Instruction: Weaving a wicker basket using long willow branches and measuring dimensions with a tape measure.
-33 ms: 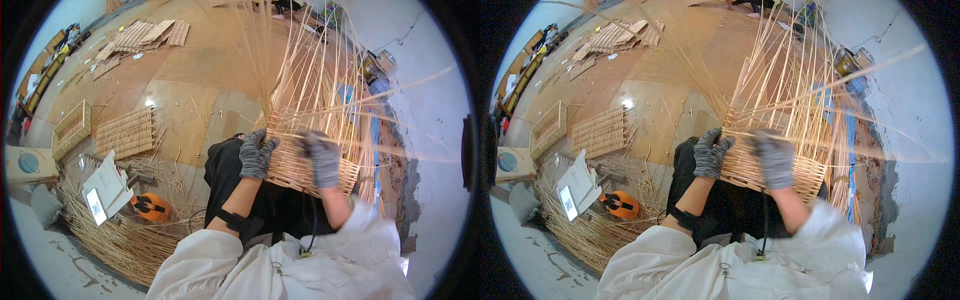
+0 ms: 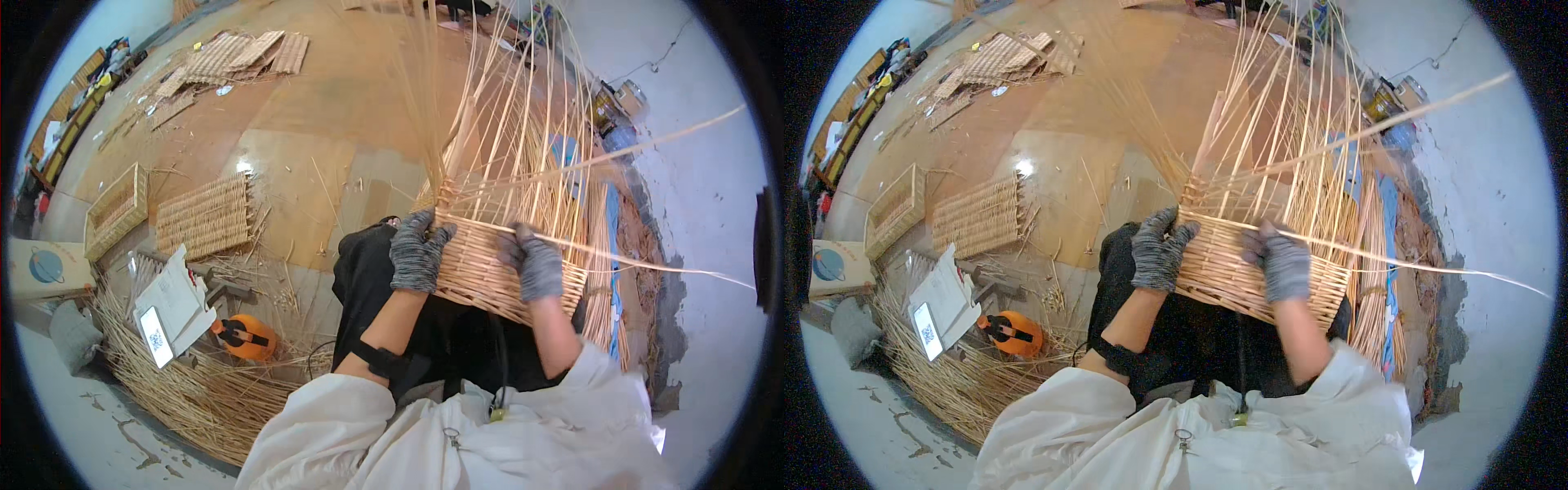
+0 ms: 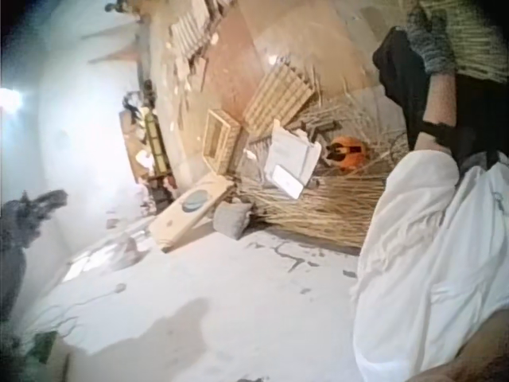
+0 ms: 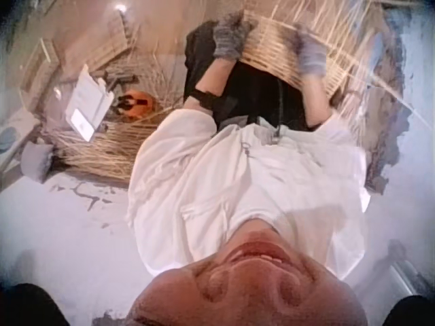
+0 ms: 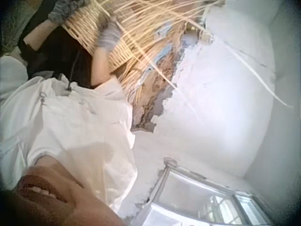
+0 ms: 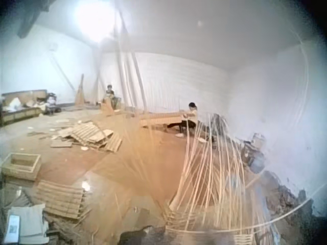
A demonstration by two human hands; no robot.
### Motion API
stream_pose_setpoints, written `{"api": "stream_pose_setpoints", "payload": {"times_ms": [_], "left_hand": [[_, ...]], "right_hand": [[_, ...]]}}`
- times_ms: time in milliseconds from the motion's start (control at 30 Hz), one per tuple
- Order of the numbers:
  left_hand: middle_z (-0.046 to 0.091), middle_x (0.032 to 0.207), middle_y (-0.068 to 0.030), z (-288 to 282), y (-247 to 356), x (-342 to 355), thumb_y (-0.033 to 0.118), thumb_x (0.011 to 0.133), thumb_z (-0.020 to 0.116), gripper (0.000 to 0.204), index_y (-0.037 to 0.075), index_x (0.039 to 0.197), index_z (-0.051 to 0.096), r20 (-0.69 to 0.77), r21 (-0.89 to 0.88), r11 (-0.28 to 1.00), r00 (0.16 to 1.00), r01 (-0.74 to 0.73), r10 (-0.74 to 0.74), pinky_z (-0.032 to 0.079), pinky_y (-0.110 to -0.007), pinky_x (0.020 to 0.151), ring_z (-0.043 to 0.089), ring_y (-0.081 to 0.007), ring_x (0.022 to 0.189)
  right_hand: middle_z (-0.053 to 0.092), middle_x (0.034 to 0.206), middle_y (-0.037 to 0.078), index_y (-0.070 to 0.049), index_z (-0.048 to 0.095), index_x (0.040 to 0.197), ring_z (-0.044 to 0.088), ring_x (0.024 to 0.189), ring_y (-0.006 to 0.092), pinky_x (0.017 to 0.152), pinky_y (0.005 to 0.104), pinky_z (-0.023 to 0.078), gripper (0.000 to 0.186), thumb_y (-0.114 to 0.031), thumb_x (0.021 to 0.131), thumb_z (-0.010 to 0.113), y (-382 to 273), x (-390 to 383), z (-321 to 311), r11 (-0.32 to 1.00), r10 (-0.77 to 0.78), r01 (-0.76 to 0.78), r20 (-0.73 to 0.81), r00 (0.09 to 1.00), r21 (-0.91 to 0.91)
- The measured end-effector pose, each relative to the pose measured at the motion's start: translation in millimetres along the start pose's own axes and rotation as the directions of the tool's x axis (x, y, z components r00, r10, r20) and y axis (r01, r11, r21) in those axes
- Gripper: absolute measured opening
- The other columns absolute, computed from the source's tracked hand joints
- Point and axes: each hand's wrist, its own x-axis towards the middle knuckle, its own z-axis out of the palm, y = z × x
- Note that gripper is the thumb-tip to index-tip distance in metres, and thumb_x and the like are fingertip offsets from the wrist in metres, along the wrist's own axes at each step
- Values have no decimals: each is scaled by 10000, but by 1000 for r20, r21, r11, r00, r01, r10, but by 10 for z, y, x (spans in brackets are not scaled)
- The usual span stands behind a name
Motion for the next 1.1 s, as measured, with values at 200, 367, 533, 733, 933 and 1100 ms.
{"api": "stream_pose_setpoints", "payload": {"times_ms": [200,367,533,733,933,1100], "left_hand": [[593,956,-133,-60,-235,307,192,659,741,468,-52,1012,553,297,-295,914,936,279,-190,452,-282,768,559,-185,865],[584,991,-96,-116,-81,608,191,710,703,446,-4,1069,524,642,-180,900,741,398,-199,421,-277,813,530,-162,903],[578,1021,-88,-128,-22,498,224,744,667,416,23,1082,533,580,-190,909,789,371,-201,415,-292,828,524,-184,934],[595,973,-105,-46,230,571,294,720,667,465,33,1083,537,478,206,882,743,424,-469,433,-317,769,552,-205,877],[593,904,-153,83,198,414,190,704,656,374,32,1019,532,316,442,818,789,369,-527,449,-327,750,561,-292,850],[536,1001,-164,179,102,-324,106,783,566,359,4,1110,459,160,-170,933,925,-318,345,445,-336,802,535,-330,885]], "right_hand": [[587,830,109,-22,513,982,591,727,244,639,349,516,212,-145,817,563,201,212,-292,963,167,-142,-93,982,228],[575,900,129,-1,494,1004,587,779,273,697,396,520,242,-88,796,582,243,459,-373,989,53,-53,-1,999,141],[566,944,158,-22,437,1155,586,793,243,691,324,491,442,-162,767,597,-141,1211,316,863,-199,322,323,925,-389],[508,665,74,-64,473,1000,530,617,195,604,309,475,210,-139,813,531,-216,1467,217,300,-406,381,244,881,-875],[442,642,24,-64,447,903,450,557,143,587,323,470,135,-198,889,454,385,317,-399,865,-407,407,-64,911,292],[420,639,15,-74,457,893,430,570,142,566,310,439,90,-163,889,456,423,326,-610,836,-420,413,-64,905,361]]}}
